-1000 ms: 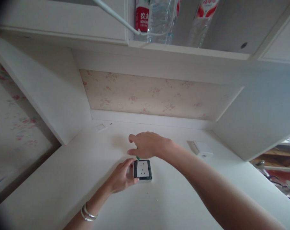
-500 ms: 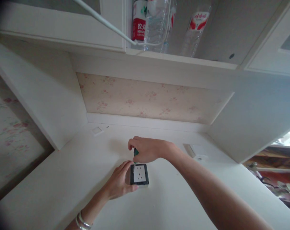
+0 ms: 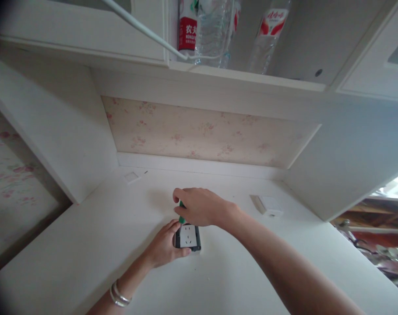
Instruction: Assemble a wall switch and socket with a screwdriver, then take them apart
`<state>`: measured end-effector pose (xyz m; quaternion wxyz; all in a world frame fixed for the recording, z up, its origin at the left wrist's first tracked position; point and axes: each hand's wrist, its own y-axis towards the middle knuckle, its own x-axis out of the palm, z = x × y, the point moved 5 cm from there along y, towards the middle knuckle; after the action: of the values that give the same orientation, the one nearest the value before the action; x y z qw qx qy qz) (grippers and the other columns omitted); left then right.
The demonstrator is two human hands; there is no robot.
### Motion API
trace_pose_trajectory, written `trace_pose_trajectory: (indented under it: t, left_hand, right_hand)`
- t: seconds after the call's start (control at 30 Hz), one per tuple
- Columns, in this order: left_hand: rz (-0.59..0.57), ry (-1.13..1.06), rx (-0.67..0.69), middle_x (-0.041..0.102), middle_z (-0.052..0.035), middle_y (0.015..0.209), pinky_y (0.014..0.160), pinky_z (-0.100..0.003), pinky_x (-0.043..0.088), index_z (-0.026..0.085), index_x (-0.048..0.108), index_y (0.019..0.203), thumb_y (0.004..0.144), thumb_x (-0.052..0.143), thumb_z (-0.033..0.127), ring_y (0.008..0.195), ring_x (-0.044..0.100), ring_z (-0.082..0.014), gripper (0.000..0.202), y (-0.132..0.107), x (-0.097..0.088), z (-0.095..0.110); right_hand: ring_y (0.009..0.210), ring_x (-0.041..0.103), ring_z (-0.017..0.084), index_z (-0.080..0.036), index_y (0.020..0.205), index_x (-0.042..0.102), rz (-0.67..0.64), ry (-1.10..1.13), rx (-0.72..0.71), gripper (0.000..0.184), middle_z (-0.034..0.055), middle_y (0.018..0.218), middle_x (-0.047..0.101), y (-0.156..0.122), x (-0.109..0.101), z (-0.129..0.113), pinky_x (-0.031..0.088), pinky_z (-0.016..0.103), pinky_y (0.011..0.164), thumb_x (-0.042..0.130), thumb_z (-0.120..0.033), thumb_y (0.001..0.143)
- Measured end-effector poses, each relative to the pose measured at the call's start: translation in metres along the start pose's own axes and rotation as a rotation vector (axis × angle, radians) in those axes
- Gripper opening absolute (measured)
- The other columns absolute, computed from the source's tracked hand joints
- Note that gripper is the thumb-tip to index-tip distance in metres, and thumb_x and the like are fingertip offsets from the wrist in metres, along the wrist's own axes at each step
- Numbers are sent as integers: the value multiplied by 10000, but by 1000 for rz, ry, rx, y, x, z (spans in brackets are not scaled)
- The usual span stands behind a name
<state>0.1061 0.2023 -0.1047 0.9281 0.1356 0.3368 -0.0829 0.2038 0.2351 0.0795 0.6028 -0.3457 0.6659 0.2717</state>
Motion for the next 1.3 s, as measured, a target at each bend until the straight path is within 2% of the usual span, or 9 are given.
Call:
trace_pose_trajectory:
  t: [0.13, 0.23, 0.33, 0.47, 0.63, 0.83, 0.97, 1.13, 1.3]
  left_hand:
    - [28, 6, 3, 529, -79, 1241, 994, -379, 402, 215, 494, 1217, 610, 756, 438, 1124, 505, -282, 698, 0, -1, 2]
    - [22, 7, -7, 533, -83, 1241, 995, -381, 402, 216, 483, 1232, 610, 752, 441, 1125, 506, -286, 714, -1, -1, 0]
    - [13, -5, -17, 546, -79, 1218, 987, -377, 406, 220, 480, 1242, 610, 751, 438, 1110, 517, -281, 721, -2, -2, 1]
    - [15, -6, -22, 550, -70, 1211, 980, -371, 413, 223, 474, 1251, 611, 751, 445, 1105, 525, -275, 731, -2, -4, 4]
    - [31, -2, 14, 571, -53, 1163, 914, -346, 455, 224, 514, 1173, 590, 770, 430, 1045, 553, -256, 670, -2, -4, 4]
    - [48, 22, 6, 564, -63, 1185, 965, -364, 427, 213, 518, 1171, 575, 782, 450, 1085, 535, -266, 694, -3, -2, 0]
    - [45, 13, 7, 560, -61, 1166, 926, -352, 447, 216, 519, 1169, 590, 771, 459, 1050, 547, -258, 676, -4, -2, 2]
    - [50, 10, 10, 571, -58, 1123, 909, -344, 447, 220, 531, 1154, 582, 780, 431, 1023, 553, -254, 658, -4, -4, 4]
    - [36, -18, 15, 557, -54, 1170, 941, -342, 433, 242, 496, 1219, 587, 781, 433, 1052, 542, -251, 719, -4, -4, 3]
  right_hand:
    - [788, 599, 208, -214, 1060, 511, 55, -31, 35, 306, 79, 1044, 608, -1, 0, 3, 369, 295, 630, 381, -463, 938]
    - [776, 585, 151, -229, 1154, 454, 29, 147, -60, 302, 65, 1182, 541, -3, 0, -2, 380, 267, 640, 508, -360, 886]
    - [807, 573, 166, -221, 1040, 520, 60, 112, -29, 197, 41, 1035, 599, -3, -1, -3, 370, 270, 649, 520, -342, 884]
    - [785, 576, 189, -208, 1011, 544, 100, 24, 61, 313, 63, 1015, 614, -7, 1, -3, 358, 291, 630, 469, -491, 902]
    - [789, 587, 151, -228, 1160, 449, -10, 176, -82, 285, 51, 1105, 597, -18, 6, -11, 366, 254, 617, 511, -287, 889]
    - [797, 604, 241, -208, 1035, 514, 108, -37, 140, 395, 74, 945, 641, -19, 5, -4, 371, 305, 632, 449, -567, 883]
    - [872, 597, 173, -238, 1254, 393, 74, 154, -31, 363, 85, 1216, 549, -17, 6, -15, 401, 277, 704, 447, -387, 927]
    - [830, 608, 221, -216, 1017, 555, 133, -100, 76, 338, 64, 976, 632, -14, 3, -13, 388, 297, 666, 383, -496, 939]
    - [837, 615, 181, -250, 1236, 440, 4, 18, -86, 346, 62, 1207, 569, -13, 3, -15, 394, 269, 655, 480, -366, 913]
